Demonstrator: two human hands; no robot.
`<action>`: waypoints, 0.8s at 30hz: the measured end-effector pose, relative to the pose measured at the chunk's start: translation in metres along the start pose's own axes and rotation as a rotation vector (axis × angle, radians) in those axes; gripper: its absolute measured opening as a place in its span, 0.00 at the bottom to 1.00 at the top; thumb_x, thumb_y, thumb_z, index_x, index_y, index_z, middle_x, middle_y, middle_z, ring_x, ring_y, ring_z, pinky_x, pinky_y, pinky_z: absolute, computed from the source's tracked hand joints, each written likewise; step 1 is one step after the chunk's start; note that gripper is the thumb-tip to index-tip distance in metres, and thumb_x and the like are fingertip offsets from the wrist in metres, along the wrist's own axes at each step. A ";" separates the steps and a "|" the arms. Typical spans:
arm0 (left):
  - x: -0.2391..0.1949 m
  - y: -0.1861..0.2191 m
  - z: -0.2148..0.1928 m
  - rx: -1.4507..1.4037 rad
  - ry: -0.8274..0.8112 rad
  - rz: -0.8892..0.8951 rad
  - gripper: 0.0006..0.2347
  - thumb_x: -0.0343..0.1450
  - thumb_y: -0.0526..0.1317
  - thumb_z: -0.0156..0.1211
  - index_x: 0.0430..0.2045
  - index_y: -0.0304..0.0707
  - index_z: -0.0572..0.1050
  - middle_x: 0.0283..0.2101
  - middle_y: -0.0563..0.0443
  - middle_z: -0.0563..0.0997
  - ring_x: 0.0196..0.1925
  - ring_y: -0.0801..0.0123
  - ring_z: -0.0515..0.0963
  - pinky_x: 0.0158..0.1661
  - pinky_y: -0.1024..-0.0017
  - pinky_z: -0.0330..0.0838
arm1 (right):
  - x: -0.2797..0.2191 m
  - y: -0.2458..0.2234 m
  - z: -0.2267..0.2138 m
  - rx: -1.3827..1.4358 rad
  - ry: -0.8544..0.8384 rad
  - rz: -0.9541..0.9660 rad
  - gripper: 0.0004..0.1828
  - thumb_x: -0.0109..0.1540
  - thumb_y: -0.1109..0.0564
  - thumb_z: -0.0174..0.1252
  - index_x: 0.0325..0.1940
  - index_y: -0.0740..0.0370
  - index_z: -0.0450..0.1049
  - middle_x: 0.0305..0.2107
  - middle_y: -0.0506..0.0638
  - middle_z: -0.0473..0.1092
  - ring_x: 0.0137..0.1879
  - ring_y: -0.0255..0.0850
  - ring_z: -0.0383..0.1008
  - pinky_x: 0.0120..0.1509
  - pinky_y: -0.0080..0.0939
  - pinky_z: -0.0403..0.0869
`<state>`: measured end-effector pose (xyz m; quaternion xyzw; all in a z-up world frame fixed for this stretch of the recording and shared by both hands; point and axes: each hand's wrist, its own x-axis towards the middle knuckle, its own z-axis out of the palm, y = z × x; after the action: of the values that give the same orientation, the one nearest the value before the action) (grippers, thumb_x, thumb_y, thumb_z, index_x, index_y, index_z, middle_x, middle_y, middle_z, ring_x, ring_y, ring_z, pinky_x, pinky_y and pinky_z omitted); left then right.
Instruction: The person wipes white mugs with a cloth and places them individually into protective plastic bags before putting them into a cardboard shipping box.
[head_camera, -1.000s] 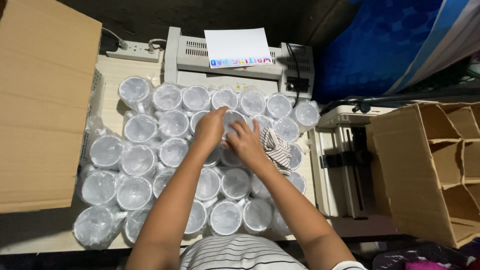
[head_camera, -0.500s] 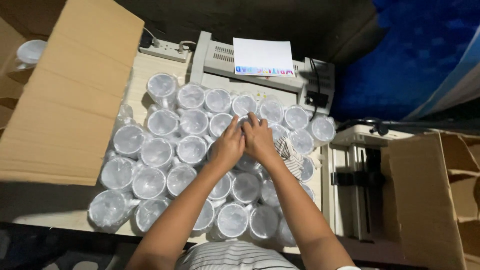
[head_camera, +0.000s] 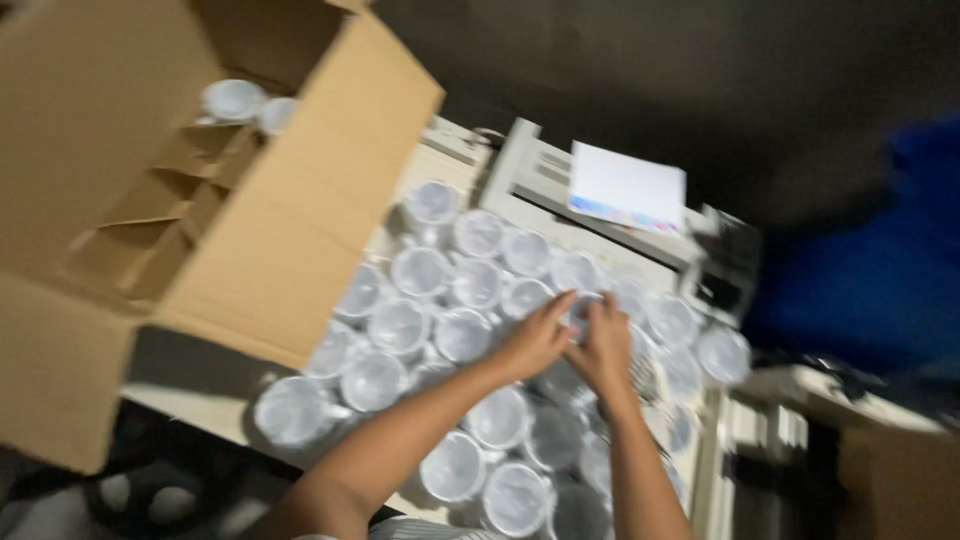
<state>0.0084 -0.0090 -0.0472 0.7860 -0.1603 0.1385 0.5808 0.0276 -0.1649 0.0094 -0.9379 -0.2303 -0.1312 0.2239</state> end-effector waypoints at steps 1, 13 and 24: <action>0.003 0.004 -0.004 0.012 0.021 -0.005 0.25 0.75 0.40 0.55 0.68 0.32 0.61 0.68 0.30 0.68 0.67 0.38 0.71 0.64 0.56 0.67 | 0.003 -0.007 -0.005 0.009 -0.006 -0.022 0.28 0.48 0.49 0.71 0.46 0.63 0.70 0.56 0.69 0.66 0.53 0.67 0.67 0.55 0.62 0.68; 0.019 0.162 -0.255 0.087 0.263 0.047 0.30 0.74 0.50 0.64 0.71 0.40 0.63 0.73 0.20 0.58 0.77 0.28 0.53 0.70 0.44 0.52 | 0.113 -0.266 -0.089 0.082 0.214 -0.260 0.36 0.46 0.56 0.74 0.53 0.69 0.66 0.66 0.72 0.57 0.71 0.66 0.60 0.71 0.59 0.66; 0.143 0.125 -0.421 0.045 0.956 0.068 0.17 0.72 0.52 0.65 0.50 0.44 0.78 0.49 0.51 0.83 0.55 0.64 0.80 0.58 0.67 0.73 | 0.285 -0.389 -0.042 0.130 0.267 -0.680 0.42 0.58 0.54 0.80 0.65 0.72 0.61 0.68 0.70 0.52 0.74 0.64 0.56 0.80 0.62 0.65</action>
<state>0.0736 0.3467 0.2400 0.6409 0.1024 0.5067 0.5675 0.0753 0.2300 0.2849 -0.7662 -0.5054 -0.3045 0.2545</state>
